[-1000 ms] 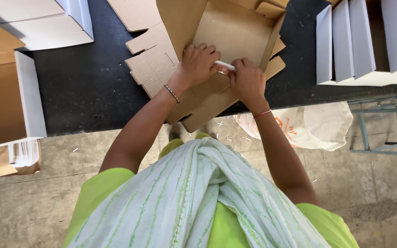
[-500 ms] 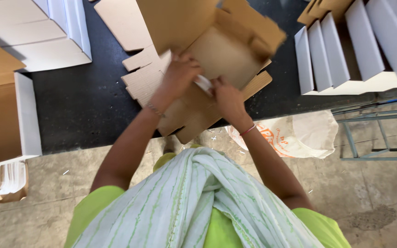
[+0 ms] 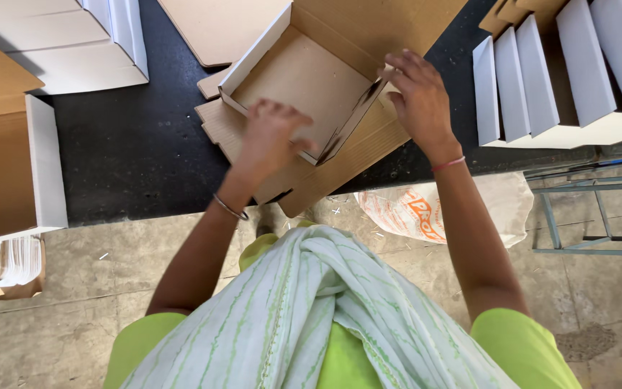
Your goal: The person folds flat cardboard blanks into open boxes on a workbench, pressing the sides and tucking the flaps to shape each box, and sets finished boxes aside. They then take white square panel fixtures and wrap each one in clear plastic sheeting.
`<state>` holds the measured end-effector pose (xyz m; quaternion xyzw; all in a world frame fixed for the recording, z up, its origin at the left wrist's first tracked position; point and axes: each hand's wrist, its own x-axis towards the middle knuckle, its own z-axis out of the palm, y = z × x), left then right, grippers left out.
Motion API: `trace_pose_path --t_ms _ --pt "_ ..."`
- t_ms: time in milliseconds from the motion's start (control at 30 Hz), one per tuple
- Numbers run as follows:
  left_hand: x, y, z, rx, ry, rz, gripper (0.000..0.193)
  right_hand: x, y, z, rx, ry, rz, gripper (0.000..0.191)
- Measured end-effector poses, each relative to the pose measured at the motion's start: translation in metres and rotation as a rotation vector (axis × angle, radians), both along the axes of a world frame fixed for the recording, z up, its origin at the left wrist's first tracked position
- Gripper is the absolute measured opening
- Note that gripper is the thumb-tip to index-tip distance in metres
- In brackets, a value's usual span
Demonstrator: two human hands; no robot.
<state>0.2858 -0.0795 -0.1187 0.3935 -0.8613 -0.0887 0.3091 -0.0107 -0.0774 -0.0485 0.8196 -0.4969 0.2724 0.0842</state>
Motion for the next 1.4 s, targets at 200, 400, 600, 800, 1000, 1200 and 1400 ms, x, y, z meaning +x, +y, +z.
trace_pose_path --t_ms 200,400,600,800,1000,1200,1400 --pt "0.002 0.014 0.011 0.230 -0.313 -0.032 0.011 -0.023 0.024 -0.004 0.240 0.076 -0.028 0.010" --pt "0.000 0.017 0.034 0.118 -0.076 0.097 0.030 -0.016 0.043 -0.003 0.248 0.174 -0.051 0.028" --pt "-0.032 0.048 0.042 0.333 -0.063 0.087 0.049 -0.015 0.038 -0.008 0.339 0.238 -0.076 0.021" --pt "-0.044 0.052 0.031 0.326 -0.094 0.117 0.033 -0.010 0.035 -0.009 0.351 0.216 -0.023 0.017" --pt "-0.043 0.053 0.019 0.319 -0.028 0.124 0.026 -0.004 0.038 -0.004 0.393 0.175 -0.037 0.016" --pt "-0.044 0.045 0.014 0.347 -0.039 0.117 0.020 0.001 0.033 -0.015 0.393 0.165 0.013 0.017" --pt "-0.038 0.004 0.010 0.643 -0.099 0.072 0.023 0.003 0.001 -0.028 0.557 0.288 -0.035 0.022"
